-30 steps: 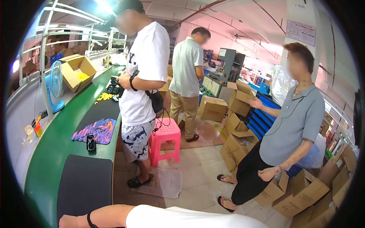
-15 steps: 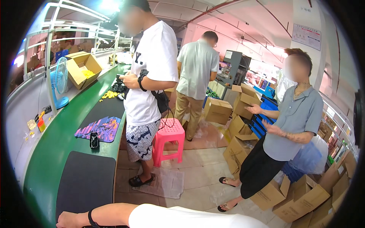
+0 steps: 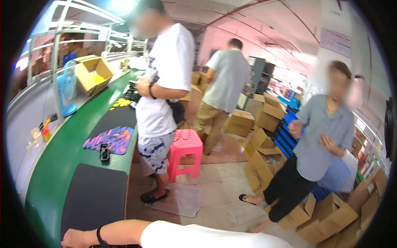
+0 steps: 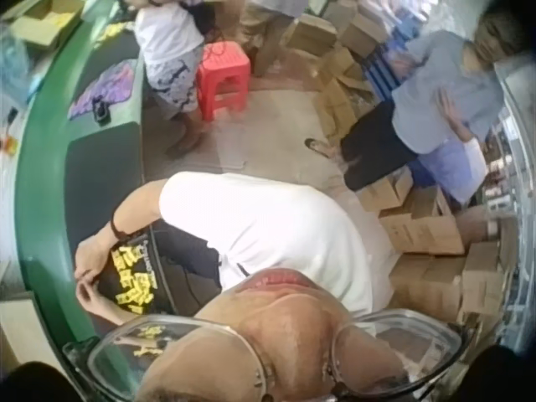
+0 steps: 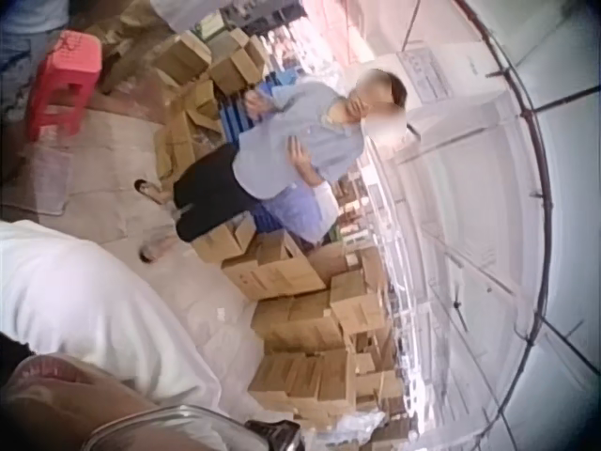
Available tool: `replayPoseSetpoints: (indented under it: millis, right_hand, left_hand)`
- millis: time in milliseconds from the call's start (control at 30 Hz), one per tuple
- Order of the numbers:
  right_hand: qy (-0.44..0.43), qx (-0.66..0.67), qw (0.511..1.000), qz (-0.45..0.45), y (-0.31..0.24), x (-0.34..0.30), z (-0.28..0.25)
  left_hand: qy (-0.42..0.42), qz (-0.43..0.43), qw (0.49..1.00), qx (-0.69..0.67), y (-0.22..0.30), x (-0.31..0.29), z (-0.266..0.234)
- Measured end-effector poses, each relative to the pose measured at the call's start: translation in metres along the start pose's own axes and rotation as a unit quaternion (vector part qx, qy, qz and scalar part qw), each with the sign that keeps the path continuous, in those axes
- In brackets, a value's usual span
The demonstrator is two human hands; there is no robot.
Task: Manually assembling yellow internal components into black computer mouse shells on a production line.
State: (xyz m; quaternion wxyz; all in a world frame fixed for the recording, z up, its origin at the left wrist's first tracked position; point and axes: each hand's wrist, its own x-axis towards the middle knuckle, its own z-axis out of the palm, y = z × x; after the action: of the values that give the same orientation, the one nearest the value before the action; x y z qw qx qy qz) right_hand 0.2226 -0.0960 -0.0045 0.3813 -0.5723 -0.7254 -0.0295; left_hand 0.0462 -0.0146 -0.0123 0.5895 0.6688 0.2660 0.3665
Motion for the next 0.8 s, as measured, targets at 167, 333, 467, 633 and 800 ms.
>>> replayPoseSetpoints:
  millis: [167,333,467,633,800]
  right_hand:
    - [0.012,0.055,0.998,0.025,0.007,0.001,0.007]
    - [-0.002,0.129,0.992,0.014,0.007,0.005,-0.007]
    - [-0.008,0.185,0.982,0.035,0.012,0.007,-0.007]
    - [-0.01,0.243,0.969,0.036,0.018,0.004,-0.007]
    - [-0.006,0.267,0.963,0.041,0.022,0.0,-0.001]
  left_hand:
    - [-0.001,-0.005,1.0,0.019,0.004,0.0,-0.001]
    - [-0.028,-0.001,0.999,0.027,0.01,-0.004,-0.005]
    - [-0.053,0.004,0.998,0.017,0.008,-0.003,-0.005]
    - [-0.087,-0.022,0.996,0.03,0.0,-0.002,-0.007]
    - [-0.071,-0.019,0.996,0.053,0.01,-0.006,-0.005]
